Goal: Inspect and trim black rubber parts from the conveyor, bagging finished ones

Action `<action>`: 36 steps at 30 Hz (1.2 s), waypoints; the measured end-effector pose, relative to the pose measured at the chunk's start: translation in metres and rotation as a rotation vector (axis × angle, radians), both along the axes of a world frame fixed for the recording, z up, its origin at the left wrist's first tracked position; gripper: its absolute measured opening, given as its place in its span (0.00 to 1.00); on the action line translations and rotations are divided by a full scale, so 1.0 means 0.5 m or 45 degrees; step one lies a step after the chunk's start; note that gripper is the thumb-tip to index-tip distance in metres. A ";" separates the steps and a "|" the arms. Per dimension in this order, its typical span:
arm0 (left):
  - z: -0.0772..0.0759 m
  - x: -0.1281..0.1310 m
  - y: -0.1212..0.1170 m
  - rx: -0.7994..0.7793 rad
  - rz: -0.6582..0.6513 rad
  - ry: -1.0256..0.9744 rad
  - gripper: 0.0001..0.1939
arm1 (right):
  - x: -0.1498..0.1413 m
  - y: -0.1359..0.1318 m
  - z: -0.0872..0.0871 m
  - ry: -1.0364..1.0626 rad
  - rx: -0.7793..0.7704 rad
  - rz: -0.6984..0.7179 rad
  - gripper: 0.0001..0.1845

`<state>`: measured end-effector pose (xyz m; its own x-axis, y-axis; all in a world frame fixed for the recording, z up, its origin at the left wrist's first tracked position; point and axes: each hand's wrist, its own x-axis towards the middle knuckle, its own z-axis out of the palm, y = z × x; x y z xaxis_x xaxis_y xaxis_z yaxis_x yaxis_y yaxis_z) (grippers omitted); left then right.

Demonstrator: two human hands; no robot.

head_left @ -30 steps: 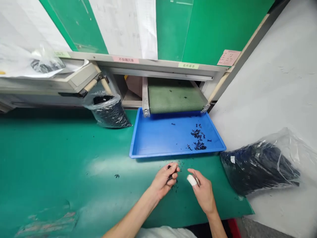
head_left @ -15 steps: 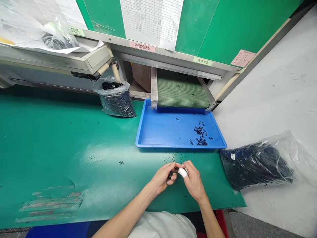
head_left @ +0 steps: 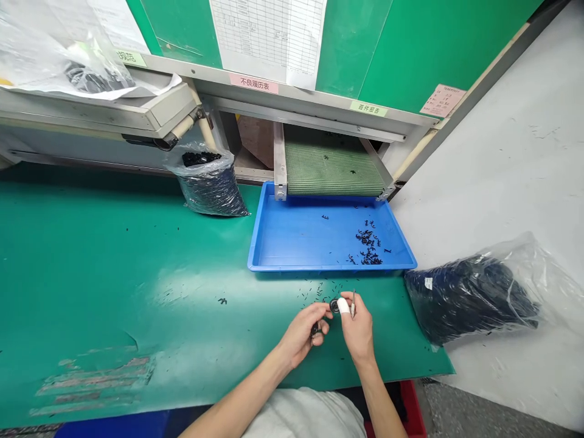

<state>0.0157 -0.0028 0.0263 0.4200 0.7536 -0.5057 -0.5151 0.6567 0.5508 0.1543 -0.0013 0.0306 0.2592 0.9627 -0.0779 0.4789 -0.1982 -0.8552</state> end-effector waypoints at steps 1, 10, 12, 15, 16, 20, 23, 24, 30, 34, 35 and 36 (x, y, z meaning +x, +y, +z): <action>0.000 0.005 -0.004 0.050 0.011 0.026 0.17 | -0.002 -0.002 0.001 0.023 -0.004 -0.020 0.14; -0.017 -0.008 -0.002 0.203 -0.037 0.370 0.22 | -0.006 -0.031 0.020 0.055 -0.125 0.425 0.17; -0.015 -0.017 0.001 0.222 -0.101 0.383 0.23 | 0.000 -0.029 0.022 0.056 -0.102 0.391 0.12; -0.012 -0.023 0.001 0.240 -0.125 0.361 0.22 | 0.005 -0.024 0.019 0.072 -0.104 0.333 0.06; -0.011 -0.023 0.000 0.238 -0.116 0.359 0.21 | 0.005 -0.023 0.017 0.104 -0.121 0.302 0.06; -0.012 -0.018 -0.012 0.283 -0.146 0.392 0.19 | -0.007 -0.026 0.006 0.234 -0.119 0.138 0.14; -0.020 -0.016 -0.021 0.364 -0.177 0.443 0.20 | -0.012 -0.033 0.001 0.202 -0.089 0.174 0.13; -0.023 -0.019 -0.021 0.381 -0.175 0.486 0.21 | -0.011 -0.035 0.001 0.165 -0.098 0.219 0.12; -0.035 -0.052 0.002 0.678 -0.429 0.814 0.20 | 0.003 -0.040 0.014 0.035 -0.185 0.545 0.12; -0.033 -0.064 0.009 0.786 -0.544 0.935 0.19 | 0.007 -0.044 0.024 0.040 -0.180 0.716 0.13; -0.033 -0.064 0.008 0.789 -0.546 0.946 0.19 | 0.008 -0.046 0.024 0.047 -0.194 0.718 0.14; -0.033 -0.063 0.005 0.796 -0.544 0.957 0.20 | 0.008 -0.047 0.022 0.050 -0.206 0.705 0.13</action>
<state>-0.0159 -0.0002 0.0096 0.4524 0.8328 -0.3192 0.3030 0.1931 0.9332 0.1585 -0.0247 0.0414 -0.2859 0.9290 -0.2349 0.5171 -0.0568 -0.8540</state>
